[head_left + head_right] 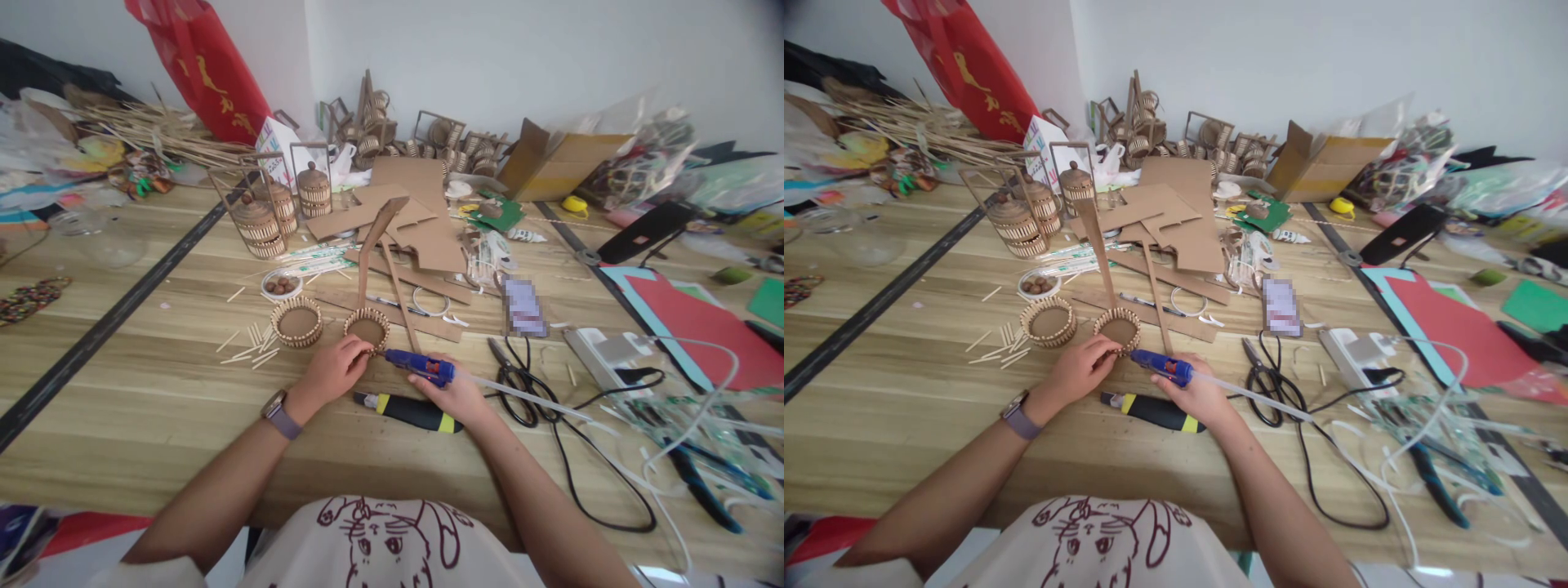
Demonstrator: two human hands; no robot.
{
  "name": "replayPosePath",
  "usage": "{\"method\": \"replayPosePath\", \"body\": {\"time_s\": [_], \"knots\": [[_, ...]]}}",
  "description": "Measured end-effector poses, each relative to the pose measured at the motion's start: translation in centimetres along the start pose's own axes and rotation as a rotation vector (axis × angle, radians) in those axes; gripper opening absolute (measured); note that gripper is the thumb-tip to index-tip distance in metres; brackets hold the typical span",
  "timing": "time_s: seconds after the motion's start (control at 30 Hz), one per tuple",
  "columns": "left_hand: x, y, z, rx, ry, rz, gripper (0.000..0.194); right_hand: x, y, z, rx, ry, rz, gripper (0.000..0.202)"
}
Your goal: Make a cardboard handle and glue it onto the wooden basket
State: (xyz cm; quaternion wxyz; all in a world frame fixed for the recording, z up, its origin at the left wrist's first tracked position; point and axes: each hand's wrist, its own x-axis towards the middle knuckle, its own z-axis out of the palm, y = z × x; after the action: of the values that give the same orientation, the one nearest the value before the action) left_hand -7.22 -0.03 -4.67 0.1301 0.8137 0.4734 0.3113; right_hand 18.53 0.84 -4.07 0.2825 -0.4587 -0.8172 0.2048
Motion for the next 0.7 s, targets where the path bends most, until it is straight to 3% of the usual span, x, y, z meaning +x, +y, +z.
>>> {"method": "replayPosePath", "body": {"time_s": [0.7], "knots": [[0.01,-0.08,-0.21,0.007,0.011,-0.022,0.018,0.28,-0.53,-0.21,-0.054,0.055,-0.030,0.033]]}}
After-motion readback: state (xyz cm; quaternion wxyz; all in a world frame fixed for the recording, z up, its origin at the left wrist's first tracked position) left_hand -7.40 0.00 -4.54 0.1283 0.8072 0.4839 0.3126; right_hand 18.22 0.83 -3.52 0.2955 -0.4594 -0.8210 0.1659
